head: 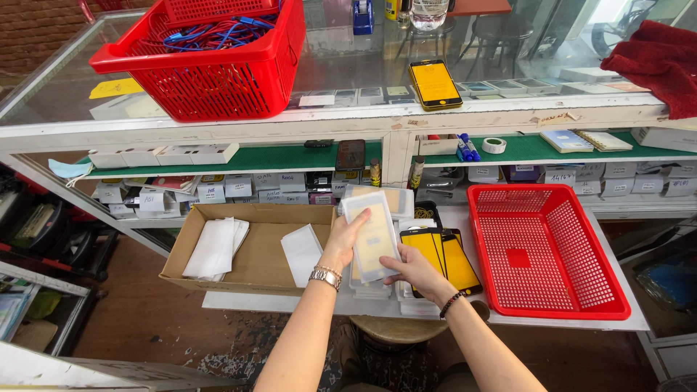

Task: The person wraps phone screen glass panels in white paper sheets taken from a cardboard box, stacks the wrapped panels, and places yellow-cased phones into a red plastic basket one at a time. They repeat this wrapping and sorting cycle across the workbench.

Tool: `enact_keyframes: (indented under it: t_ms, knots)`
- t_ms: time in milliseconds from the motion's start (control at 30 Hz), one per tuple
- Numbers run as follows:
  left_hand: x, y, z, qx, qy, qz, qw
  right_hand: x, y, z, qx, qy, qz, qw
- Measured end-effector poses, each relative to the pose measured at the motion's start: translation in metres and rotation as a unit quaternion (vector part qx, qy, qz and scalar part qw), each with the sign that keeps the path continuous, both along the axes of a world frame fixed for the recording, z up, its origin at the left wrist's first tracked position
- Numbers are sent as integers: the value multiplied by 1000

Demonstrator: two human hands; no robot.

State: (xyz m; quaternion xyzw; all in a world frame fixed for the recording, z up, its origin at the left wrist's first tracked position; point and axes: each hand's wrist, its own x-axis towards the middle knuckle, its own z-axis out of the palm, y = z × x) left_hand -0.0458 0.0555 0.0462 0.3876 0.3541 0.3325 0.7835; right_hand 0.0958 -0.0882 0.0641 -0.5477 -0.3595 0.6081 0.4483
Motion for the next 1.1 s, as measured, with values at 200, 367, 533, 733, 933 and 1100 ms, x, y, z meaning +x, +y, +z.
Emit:
enact_keyframes:
  t_ms: [200, 367, 533, 733, 933, 1100]
  knots:
    - [1, -27, 1, 73, 44, -52, 995, 4, 6, -5, 16, -30, -73, 997]
    - [-8, -37, 12, 99, 100, -135, 981, 37, 22, -21, 76, -114, -169, 976]
    - [-7, -51, 27, 138, 189, -262, 936, 78, 48, -28, 141, 33, -240, 960]
    - [-56, -4, 18, 56, 214, -151, 964, 100, 46, -20, 25, -9, -346, 938]
    - [-117, 64, -19, 189, 408, 67, 891, 79, 23, -50, 34, -371, -229, 900]
    - [-129, 65, -37, 264, 600, 83, 750, 63, 11, -61, 112, -584, -230, 770]
